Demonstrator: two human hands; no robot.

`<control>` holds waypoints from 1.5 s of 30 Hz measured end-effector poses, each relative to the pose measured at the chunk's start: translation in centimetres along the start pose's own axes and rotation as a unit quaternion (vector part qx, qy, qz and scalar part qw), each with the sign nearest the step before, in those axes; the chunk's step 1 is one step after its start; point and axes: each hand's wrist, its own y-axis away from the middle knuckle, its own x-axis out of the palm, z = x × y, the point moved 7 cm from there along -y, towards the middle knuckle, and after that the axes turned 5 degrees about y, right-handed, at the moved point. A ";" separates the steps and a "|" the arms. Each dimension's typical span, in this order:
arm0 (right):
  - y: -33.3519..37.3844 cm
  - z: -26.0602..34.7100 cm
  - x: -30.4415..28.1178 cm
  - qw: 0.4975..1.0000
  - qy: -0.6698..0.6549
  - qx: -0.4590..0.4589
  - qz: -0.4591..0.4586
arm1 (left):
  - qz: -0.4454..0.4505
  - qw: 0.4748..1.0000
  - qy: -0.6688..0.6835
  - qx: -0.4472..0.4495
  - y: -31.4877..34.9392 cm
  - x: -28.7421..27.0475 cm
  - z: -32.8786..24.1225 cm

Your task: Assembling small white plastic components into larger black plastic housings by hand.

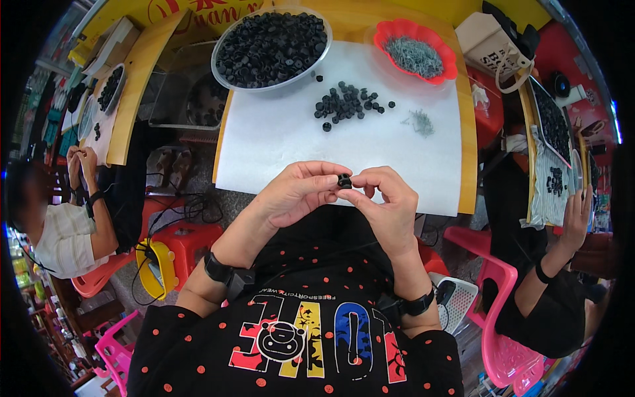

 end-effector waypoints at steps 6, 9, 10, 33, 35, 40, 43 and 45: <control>0.2 0.7 0.4 0.998 0.036 -0.032 -0.035 | -0.026 0.999 -0.028 0.031 -0.1 -0.6 -0.1; 0.3 0.9 0.6 0.998 0.034 -0.034 -0.049 | -0.031 0.998 -0.025 0.042 0.0 -0.7 -0.2; 0.3 0.9 0.6 0.998 0.032 -0.030 -0.055 | -0.033 0.998 -0.025 0.046 0.1 -0.8 -0.3; -0.5 -0.1 1.2 0.988 -0.094 0.125 0.014 | -0.096 0.987 -0.113 0.068 0.6 -0.8 -1.3; -0.1 -0.2 1.3 0.989 -0.080 0.123 0.009 | -0.086 0.989 -0.105 0.055 0.6 -1.3 -0.7; 1.4 -0.8 0.9 0.981 -0.096 0.163 -0.033 | -0.053 0.995 -0.078 0.036 0.1 -1.3 1.3; 2.2 -2.5 1.0 0.964 -0.162 0.202 -0.056 | -0.034 0.998 -0.055 0.023 -0.1 -0.8 1.9; 2.3 -2.9 1.3 0.952 -0.221 0.203 -0.055 | -0.023 0.998 -0.046 0.031 0.3 -0.3 1.7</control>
